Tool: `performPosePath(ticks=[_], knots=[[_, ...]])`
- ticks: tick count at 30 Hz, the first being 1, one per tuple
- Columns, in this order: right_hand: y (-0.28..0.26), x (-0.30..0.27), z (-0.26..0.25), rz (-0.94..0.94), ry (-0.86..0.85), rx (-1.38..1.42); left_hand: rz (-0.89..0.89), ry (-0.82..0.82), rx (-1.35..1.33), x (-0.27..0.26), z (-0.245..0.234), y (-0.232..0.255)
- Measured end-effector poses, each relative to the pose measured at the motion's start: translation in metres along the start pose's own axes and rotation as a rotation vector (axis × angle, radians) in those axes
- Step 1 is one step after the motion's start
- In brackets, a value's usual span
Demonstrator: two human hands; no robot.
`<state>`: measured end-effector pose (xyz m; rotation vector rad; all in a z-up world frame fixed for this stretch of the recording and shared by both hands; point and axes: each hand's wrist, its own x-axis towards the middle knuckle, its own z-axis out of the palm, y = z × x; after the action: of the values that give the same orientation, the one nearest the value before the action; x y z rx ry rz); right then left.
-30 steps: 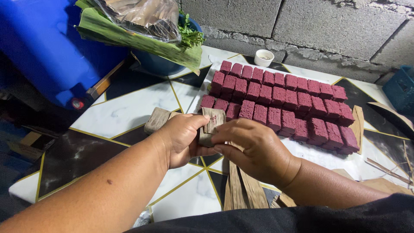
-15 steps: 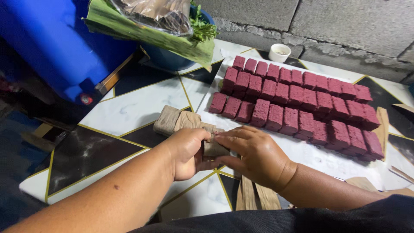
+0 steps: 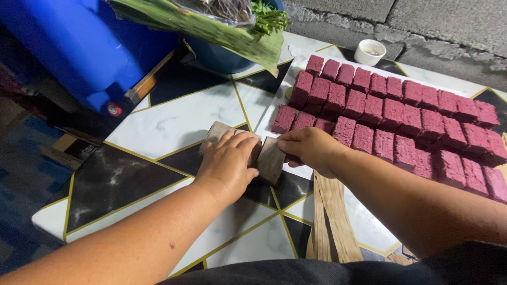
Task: The person wraps small purple rectangular food blocks in dried palm leaves. They fold the leaves around each block and place the wrapped items on the table. The process is repeated for several blocks.
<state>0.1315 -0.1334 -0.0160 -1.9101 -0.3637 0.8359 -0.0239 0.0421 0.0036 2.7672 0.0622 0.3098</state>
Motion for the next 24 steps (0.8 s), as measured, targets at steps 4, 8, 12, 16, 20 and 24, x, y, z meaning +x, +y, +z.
performPosePath(ticks=[4,8,12,16,20,24], knots=[[0.009,0.02,0.007,-0.025,0.053,-0.022,-0.063,-0.148,0.096,0.006,-0.001,-0.004],[0.018,0.025,0.02,-0.158,0.173,-0.131,-0.074,-0.184,0.136,0.005,-0.002,-0.006],[0.022,0.019,0.029,-0.283,0.276,-0.279,-0.033,-0.193,0.156,0.004,0.0,-0.003],[0.02,0.014,0.022,-0.382,0.287,-0.449,0.028,-0.218,0.178,0.002,0.002,0.0],[0.018,0.004,-0.019,-0.29,0.2,-0.556,0.034,-0.241,0.212,0.003,0.001,0.001],[0.033,-0.031,-0.057,-0.308,-0.073,-0.766,0.042,-0.222,0.151,0.002,0.002,0.005]])
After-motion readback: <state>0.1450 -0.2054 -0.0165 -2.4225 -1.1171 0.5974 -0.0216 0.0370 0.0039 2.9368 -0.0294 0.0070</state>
